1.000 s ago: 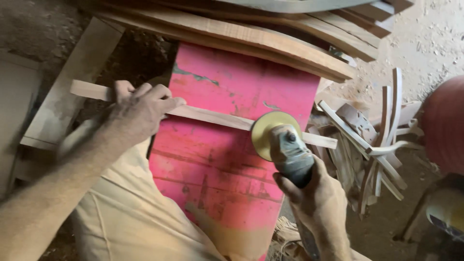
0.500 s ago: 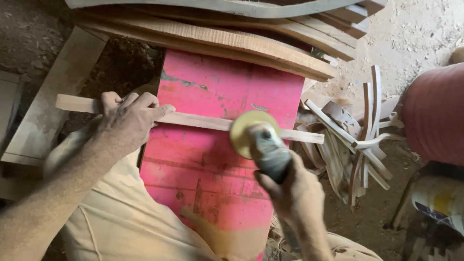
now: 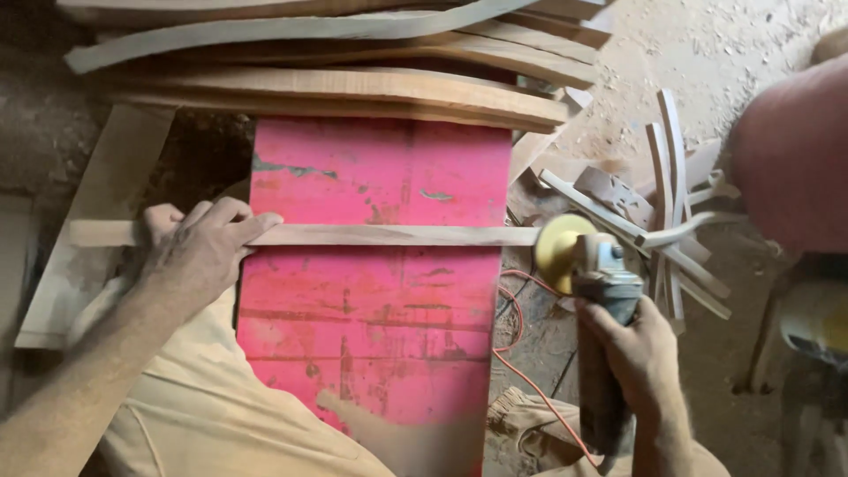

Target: Sanding and shaping curved wooden chair components using a handheld angle grinder with a sanding disc.

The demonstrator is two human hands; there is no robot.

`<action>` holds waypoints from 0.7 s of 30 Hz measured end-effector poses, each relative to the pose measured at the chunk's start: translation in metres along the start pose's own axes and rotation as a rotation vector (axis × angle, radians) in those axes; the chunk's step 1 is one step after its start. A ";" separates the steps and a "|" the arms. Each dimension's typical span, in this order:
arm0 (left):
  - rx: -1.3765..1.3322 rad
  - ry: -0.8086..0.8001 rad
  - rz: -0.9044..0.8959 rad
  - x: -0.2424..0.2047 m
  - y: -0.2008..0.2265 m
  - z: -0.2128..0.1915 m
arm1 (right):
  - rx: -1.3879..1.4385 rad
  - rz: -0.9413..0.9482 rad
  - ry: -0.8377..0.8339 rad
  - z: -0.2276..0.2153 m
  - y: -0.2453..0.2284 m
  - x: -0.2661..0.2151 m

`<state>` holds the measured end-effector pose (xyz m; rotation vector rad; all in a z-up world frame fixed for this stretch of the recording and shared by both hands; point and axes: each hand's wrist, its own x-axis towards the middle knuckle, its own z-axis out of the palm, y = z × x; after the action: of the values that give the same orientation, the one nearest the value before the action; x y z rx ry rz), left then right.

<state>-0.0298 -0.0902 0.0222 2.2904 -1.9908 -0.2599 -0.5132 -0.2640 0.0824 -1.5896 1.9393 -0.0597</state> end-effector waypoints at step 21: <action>-0.574 -0.750 -0.064 -0.052 -0.034 -0.074 | 1.395 0.084 -0.385 0.021 0.088 -0.075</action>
<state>0.0102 -0.0364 0.0920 2.0099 -1.7202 -1.6494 -0.5734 -0.1653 0.0614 -0.4979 1.1024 -0.8046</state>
